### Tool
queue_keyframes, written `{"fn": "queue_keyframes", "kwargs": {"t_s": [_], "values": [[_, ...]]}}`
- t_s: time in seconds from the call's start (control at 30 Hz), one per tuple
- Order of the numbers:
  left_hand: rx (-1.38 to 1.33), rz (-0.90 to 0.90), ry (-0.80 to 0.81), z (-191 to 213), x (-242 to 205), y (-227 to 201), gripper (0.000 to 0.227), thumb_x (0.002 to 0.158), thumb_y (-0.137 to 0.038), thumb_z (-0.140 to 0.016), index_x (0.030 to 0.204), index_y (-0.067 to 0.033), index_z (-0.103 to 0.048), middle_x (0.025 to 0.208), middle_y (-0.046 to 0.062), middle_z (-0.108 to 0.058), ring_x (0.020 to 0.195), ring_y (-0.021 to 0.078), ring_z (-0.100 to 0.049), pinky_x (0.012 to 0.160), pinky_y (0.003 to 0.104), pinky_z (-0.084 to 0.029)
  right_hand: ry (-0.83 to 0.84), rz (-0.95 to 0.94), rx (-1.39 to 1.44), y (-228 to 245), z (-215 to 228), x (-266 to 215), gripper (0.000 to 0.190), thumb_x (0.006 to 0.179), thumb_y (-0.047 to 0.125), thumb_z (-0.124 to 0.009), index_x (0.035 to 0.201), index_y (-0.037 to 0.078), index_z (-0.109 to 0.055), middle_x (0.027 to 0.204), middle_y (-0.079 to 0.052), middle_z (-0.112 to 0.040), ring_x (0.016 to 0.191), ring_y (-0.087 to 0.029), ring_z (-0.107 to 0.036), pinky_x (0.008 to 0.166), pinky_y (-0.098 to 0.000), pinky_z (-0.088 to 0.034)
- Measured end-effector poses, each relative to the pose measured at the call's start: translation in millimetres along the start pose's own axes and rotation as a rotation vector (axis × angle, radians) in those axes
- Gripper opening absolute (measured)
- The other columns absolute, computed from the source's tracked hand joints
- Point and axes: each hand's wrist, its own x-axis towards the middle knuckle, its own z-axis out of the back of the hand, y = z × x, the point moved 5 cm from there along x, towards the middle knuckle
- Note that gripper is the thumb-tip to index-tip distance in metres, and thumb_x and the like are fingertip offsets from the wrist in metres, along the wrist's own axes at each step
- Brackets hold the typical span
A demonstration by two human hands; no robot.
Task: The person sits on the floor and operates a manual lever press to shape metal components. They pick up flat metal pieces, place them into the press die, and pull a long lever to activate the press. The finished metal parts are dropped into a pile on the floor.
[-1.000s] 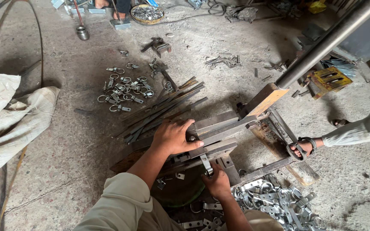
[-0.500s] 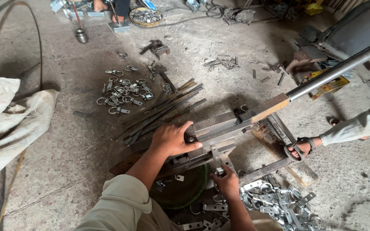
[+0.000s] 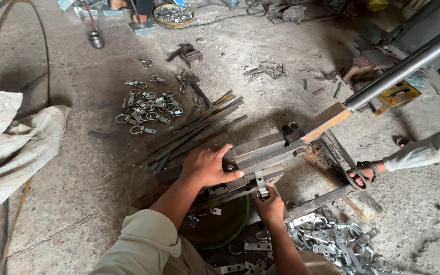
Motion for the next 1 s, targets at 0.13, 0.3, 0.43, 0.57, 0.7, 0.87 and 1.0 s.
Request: {"fn": "queue_keyframes", "kwargs": {"t_s": [0.13, 0.3, 0.43, 0.57, 0.7, 0.87, 1.0], "values": [[0.011, 0.033, 0.072, 3, -1, -2, 0.095, 0.073, -0.081, -0.065, 0.143, -0.0192, -0.051, 0.107, 0.023, -0.073, 0.100, 0.0407, -0.071, 0.088, 0.053, -0.055, 0.037, 0.089, 0.007, 10, -15, -5, 0.064, 0.070, 0.028, -0.088, 0.126, 0.005, -0.067, 0.107, -0.020, -0.076, 0.100, -0.033, -0.074, 0.089, -0.0415, -0.057], [0.029, 0.011, 0.026, 11, -2, -7, 0.095, 0.072, -0.082, -0.065, 0.142, -0.0184, -0.053, 0.102, 0.023, -0.074, 0.098, 0.0403, -0.072, 0.088, 0.052, -0.056, 0.079, 0.179, 0.027, 13, -22, -6, 0.066, 0.068, 0.028, -0.088, 0.125, 0.002, -0.066, 0.116, -0.021, -0.073, 0.107, -0.034, -0.072, 0.093, -0.0401, -0.056], [0.024, 0.019, 0.026, 9, -2, -5, 0.095, 0.071, -0.082, -0.065, 0.140, -0.0186, -0.054, 0.106, 0.021, -0.074, 0.101, 0.0402, -0.071, 0.088, 0.053, -0.055, 0.133, 0.158, -0.008, 17, -27, -8, 0.069, 0.069, 0.027, -0.087, 0.128, 0.001, -0.064, 0.120, -0.021, -0.072, 0.110, -0.033, -0.071, 0.096, -0.0391, -0.055], [0.027, 0.029, 0.051, 2, 1, -2, 0.097, 0.071, -0.082, -0.065, 0.144, -0.0189, -0.051, 0.109, 0.023, -0.072, 0.102, 0.0400, -0.070, 0.089, 0.053, -0.055, 0.152, 0.174, -0.005, 25, -27, -11, 0.069, 0.069, 0.027, -0.088, 0.128, 0.000, -0.064, 0.121, -0.021, -0.071, 0.113, -0.033, -0.070, 0.097, -0.0392, -0.055], [0.036, 0.012, 0.019, -1, 0, 0, 0.097, 0.071, -0.082, -0.065, 0.143, -0.0185, -0.052, 0.110, 0.022, -0.072, 0.103, 0.0399, -0.070, 0.091, 0.053, -0.055, 0.157, 0.192, -0.009, 29, -27, -12, 0.069, 0.070, 0.026, -0.087, 0.129, -0.001, -0.063, 0.121, -0.022, -0.071, 0.114, -0.034, -0.070, 0.097, -0.0396, -0.055], [0.018, 0.017, 0.005, -1, -1, 0, 0.097, 0.071, -0.082, -0.065, 0.143, -0.0185, -0.052, 0.108, 0.024, -0.072, 0.102, 0.0409, -0.070, 0.089, 0.053, -0.055, 0.136, 0.226, 0.003, 28, -29, -11, 0.068, 0.070, 0.025, -0.087, 0.128, -0.001, -0.064, 0.120, -0.023, -0.071, 0.113, -0.034, -0.070, 0.097, -0.0397, -0.055], [0.024, 0.027, 0.037, 0, 0, -1, 0.097, 0.072, -0.082, -0.064, 0.144, -0.0187, -0.051, 0.106, 0.024, -0.072, 0.101, 0.0410, -0.071, 0.090, 0.052, -0.055, 0.142, 0.226, -0.005, 26, -30, -11, 0.067, 0.070, 0.024, -0.087, 0.128, -0.001, -0.063, 0.120, -0.023, -0.071, 0.113, -0.035, -0.070, 0.097, -0.0399, -0.055]]}}
